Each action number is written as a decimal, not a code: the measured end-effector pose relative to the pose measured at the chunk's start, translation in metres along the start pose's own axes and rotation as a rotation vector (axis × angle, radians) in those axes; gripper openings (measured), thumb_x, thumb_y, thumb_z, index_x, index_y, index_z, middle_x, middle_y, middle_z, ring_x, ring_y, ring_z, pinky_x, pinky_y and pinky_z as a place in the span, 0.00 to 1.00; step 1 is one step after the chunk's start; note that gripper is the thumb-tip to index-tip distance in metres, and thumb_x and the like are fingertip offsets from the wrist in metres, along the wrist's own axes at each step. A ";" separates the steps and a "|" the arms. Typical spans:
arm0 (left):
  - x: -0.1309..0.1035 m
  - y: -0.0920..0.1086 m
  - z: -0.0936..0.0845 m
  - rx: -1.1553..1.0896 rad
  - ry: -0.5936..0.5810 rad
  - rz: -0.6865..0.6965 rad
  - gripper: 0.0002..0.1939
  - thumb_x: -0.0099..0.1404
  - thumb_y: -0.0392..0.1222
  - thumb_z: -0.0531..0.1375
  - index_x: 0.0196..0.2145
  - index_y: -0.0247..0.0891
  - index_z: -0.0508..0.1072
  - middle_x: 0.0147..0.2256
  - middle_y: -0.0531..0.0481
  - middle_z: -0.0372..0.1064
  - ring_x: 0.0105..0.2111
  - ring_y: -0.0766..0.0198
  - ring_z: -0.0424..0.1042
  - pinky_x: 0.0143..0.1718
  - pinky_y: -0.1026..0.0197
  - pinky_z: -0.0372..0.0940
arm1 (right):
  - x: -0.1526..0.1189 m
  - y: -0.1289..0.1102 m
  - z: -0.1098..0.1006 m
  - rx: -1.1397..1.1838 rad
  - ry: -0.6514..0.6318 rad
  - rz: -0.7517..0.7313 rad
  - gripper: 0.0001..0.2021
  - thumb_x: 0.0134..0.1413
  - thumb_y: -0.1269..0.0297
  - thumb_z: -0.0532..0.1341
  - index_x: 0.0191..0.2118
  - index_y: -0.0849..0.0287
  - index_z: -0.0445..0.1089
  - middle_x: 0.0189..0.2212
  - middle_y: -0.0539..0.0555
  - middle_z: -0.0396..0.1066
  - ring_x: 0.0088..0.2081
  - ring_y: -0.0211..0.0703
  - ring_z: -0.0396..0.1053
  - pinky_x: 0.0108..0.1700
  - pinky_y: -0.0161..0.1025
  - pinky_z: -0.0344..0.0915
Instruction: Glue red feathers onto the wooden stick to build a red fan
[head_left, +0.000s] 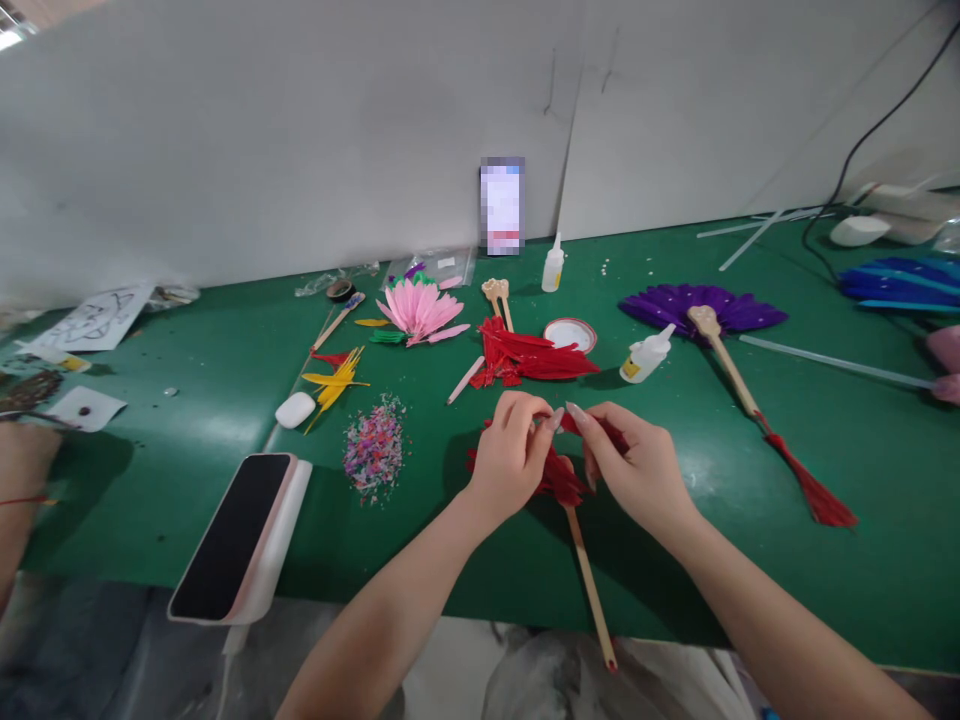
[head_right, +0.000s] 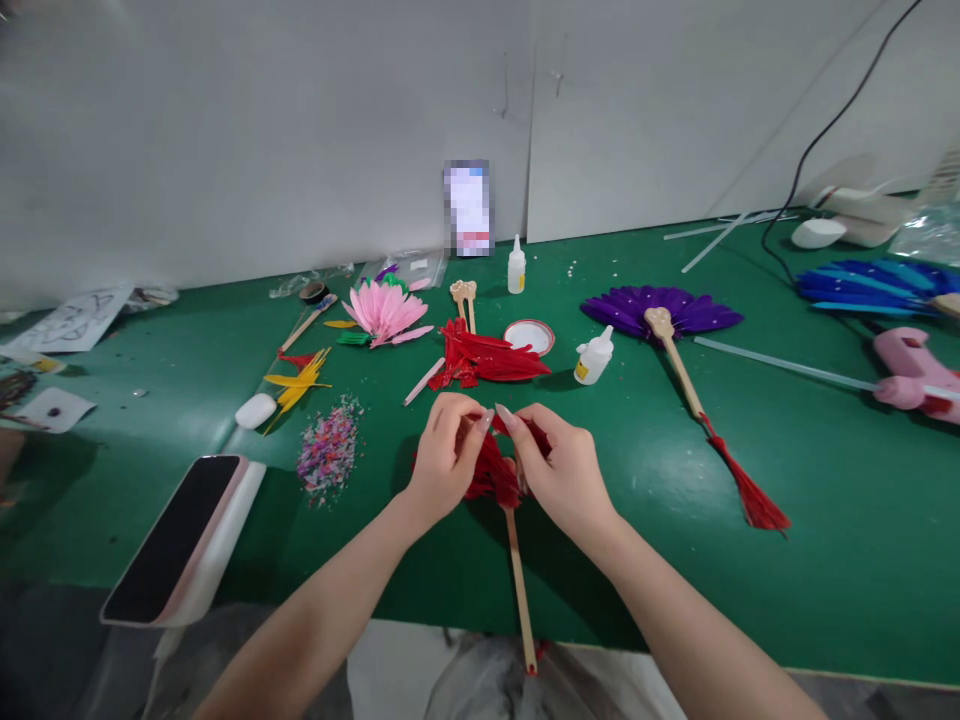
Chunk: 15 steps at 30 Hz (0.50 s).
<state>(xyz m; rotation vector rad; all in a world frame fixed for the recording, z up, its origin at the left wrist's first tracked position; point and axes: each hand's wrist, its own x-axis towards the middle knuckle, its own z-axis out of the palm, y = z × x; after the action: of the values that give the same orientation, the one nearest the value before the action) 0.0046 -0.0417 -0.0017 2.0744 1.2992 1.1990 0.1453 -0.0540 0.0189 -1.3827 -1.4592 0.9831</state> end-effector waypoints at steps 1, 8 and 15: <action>0.001 -0.001 -0.001 0.030 0.008 0.031 0.06 0.65 0.40 0.50 0.36 0.37 0.64 0.35 0.48 0.60 0.32 0.69 0.64 0.32 0.67 0.61 | 0.000 0.000 0.000 0.001 0.000 -0.002 0.16 0.55 0.51 0.54 0.25 0.58 0.64 0.10 0.44 0.57 0.12 0.33 0.58 0.16 0.31 0.55; 0.004 -0.010 -0.007 0.236 -0.015 0.180 0.08 0.64 0.39 0.51 0.37 0.38 0.69 0.37 0.47 0.60 0.32 0.69 0.64 0.32 0.66 0.61 | 0.003 0.003 -0.004 -0.134 0.016 -0.081 0.16 0.57 0.53 0.52 0.26 0.59 0.65 0.10 0.45 0.58 0.13 0.33 0.58 0.18 0.31 0.54; 0.005 -0.008 -0.011 0.247 -0.249 0.197 0.12 0.67 0.39 0.46 0.35 0.36 0.68 0.27 0.50 0.64 0.30 0.68 0.65 0.32 0.67 0.60 | 0.007 0.011 -0.009 -0.362 -0.022 -0.189 0.16 0.59 0.56 0.49 0.27 0.58 0.65 0.13 0.48 0.63 0.15 0.35 0.59 0.21 0.32 0.53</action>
<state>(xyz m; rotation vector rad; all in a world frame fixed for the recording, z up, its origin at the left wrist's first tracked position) -0.0082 -0.0345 0.0010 2.4856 1.1980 0.8511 0.1572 -0.0461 0.0113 -1.4535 -1.8119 0.6372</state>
